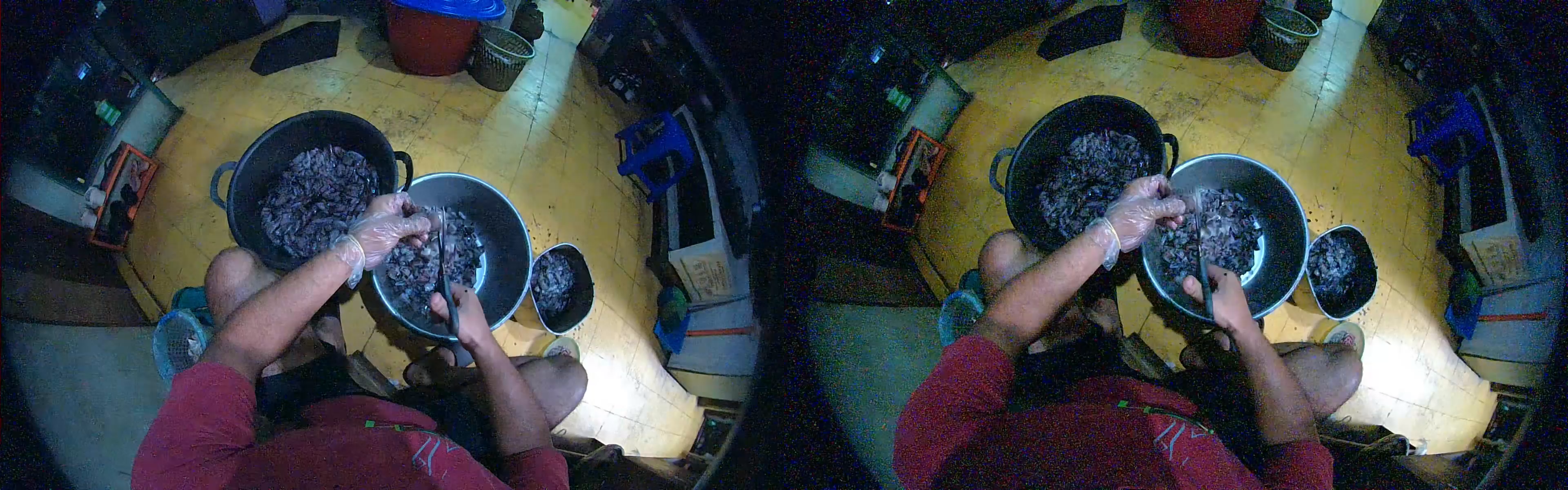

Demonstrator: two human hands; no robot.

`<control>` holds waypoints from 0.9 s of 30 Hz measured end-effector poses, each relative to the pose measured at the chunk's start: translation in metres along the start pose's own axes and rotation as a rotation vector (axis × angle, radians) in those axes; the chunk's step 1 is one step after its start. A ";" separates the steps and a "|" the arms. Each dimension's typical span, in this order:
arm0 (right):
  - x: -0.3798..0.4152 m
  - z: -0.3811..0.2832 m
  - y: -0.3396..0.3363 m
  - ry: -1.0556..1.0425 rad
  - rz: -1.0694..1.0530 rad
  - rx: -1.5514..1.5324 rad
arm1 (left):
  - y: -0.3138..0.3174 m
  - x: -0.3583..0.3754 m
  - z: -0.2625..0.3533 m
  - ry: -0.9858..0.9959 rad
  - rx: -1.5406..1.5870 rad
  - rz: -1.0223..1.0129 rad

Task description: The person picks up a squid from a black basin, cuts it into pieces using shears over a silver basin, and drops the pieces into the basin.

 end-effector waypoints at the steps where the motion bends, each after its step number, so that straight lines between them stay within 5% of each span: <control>1: 0.005 -0.008 0.004 -0.006 0.001 0.011 | 0.003 0.002 0.004 -0.001 0.000 0.001; 9: -0.004 0.009 -0.005 0.035 0.144 0.294 | 0.006 0.002 0.001 -0.037 -0.059 -0.036; 15: -0.005 0.008 -0.001 0.002 0.088 0.007 | 0.021 0.011 0.000 -0.119 -0.132 -0.215; 17: -0.004 0.007 -0.007 0.050 0.162 0.234 | 0.018 0.011 0.000 -0.153 -0.132 -0.197; 27: -0.006 0.014 -0.003 0.058 0.061 0.042 | 0.002 -0.001 -0.006 -0.063 -0.053 -0.050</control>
Point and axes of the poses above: each hand's wrist, its own x-axis away from the middle knuckle, its own y-axis out of the palm, z = x × y, the point moved 6 cm from there along -x, towards the middle knuckle, and after that the axes turned 14 degrees about y, right-handed, at the moved point
